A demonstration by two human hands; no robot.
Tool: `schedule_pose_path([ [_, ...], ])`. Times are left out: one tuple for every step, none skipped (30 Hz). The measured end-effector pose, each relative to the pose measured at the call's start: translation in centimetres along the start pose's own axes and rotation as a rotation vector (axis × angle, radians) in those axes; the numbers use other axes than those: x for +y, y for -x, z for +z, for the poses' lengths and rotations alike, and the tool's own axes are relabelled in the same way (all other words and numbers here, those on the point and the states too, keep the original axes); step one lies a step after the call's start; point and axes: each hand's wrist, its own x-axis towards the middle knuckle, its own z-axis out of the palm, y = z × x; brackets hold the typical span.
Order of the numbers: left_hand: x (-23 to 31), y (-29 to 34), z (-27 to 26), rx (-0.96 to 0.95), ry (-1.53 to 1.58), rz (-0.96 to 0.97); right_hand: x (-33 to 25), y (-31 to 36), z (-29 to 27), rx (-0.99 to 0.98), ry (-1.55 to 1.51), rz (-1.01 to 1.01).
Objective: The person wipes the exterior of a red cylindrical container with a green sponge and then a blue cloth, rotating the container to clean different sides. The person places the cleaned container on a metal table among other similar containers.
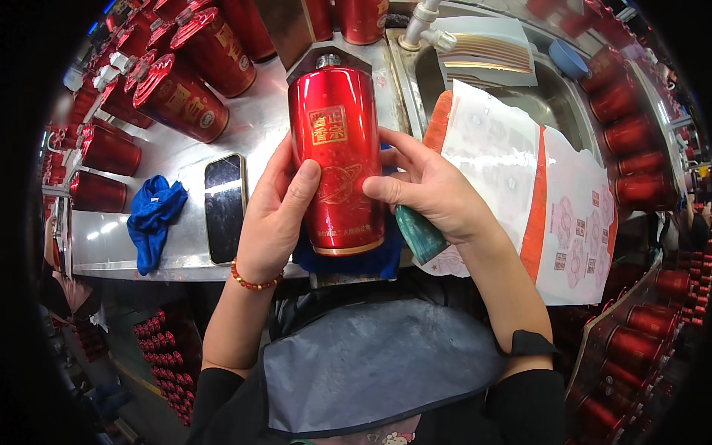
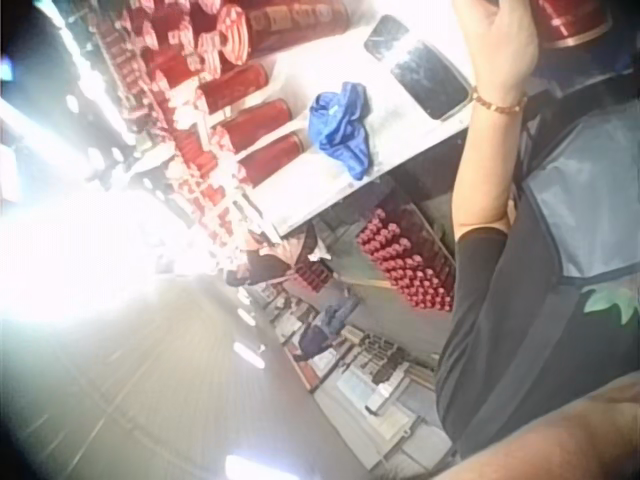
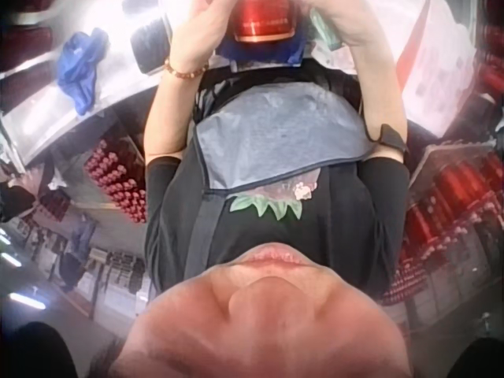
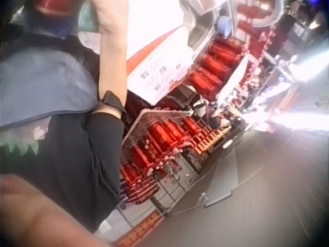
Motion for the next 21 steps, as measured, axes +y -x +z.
schedule_pose_path([
  [0.0, 0.0, 0.0, -0.002, 0.0, 0.002, 0.0, 0.0, 0.0, 0.002, -0.007, 0.0],
  [0.1, 0.0, 0.0, -0.004, 0.0, 0.005, 0.0, 0.0, 0.1, 0.004, -0.015, 0.0],
  [0.1, 0.0, 0.1, 0.0, 0.002, 0.008, 0.0, 0.1, 0.1, 0.006, -0.022, 0.001],
  [0.1, 0.0, 0.1, 0.004, 0.004, 0.011, 0.1, 0.0, 0.0, 0.002, -0.017, 0.0],
  [0.1, 0.0, 0.2, 0.008, 0.006, 0.014, 0.1, 0.0, -0.1, -0.001, -0.012, 0.0],
  [0.1, 0.0, 0.2, 0.011, 0.002, 0.013, 0.1, 0.0, -0.2, -0.004, -0.007, 0.0],
  [0.1, 0.0, 0.2, 0.013, 0.0, 0.011, 0.2, 0.0, -0.3, -0.004, -0.013, 0.002],
  [0.1, 0.0, 0.2, 0.016, -0.003, 0.01, 0.3, 0.1, -0.5, -0.004, -0.018, 0.004],
  [0.1, 0.0, 0.2, 0.016, -0.004, 0.006, 0.3, 0.1, -0.6, -0.004, -0.024, 0.006],
  [0.0, 0.0, 0.1, 0.017, -0.005, 0.001, 0.5, 0.3, -0.4, 0.003, -0.013, -0.023],
  [-0.1, 0.0, 0.1, 0.019, -0.006, -0.003, 0.8, 0.5, 0.1, 0.009, -0.003, -0.051],
  [-0.1, 0.0, 0.1, 0.02, -0.013, 0.003, 0.9, 0.7, 0.4, 0.015, 0.008, -0.08],
  [-0.1, 0.0, 0.2, 0.022, -0.02, 0.01, 0.9, 0.9, 0.4, 0.014, 0.055, -0.064],
  [0.0, 0.0, 0.2, 0.024, -0.026, 0.016, 0.7, 1.1, 0.4, 0.012, 0.102, -0.048],
  [0.0, 0.0, 0.2, 0.027, -0.026, 0.009, 0.6, 1.2, 0.3, 0.011, 0.149, -0.032],
  [0.0, 0.0, 0.2, 0.028, -0.026, 0.004, 0.6, 1.2, 0.3, 0.012, 0.156, -0.031],
  [0.0, 0.0, 0.2, 0.029, -0.026, -0.001, 0.6, 1.2, 0.2, 0.005, 0.154, -0.038],
  [0.0, 0.1, 0.2, 0.026, -0.021, -0.003, 0.7, 1.2, 0.1, -0.001, 0.153, -0.044],
  [-0.1, 0.0, 0.2, 0.021, -0.016, -0.005, 0.8, 1.2, 0.0, -0.007, 0.152, -0.052],
  [-0.1, -0.1, 0.2, 0.016, -0.011, -0.006, 0.8, 1.1, -0.2, -0.008, 0.136, -0.052],
  [-0.1, -0.1, 0.2, 0.016, -0.01, -0.001, 0.8, 1.0, -0.4, -0.009, 0.12, -0.051],
])
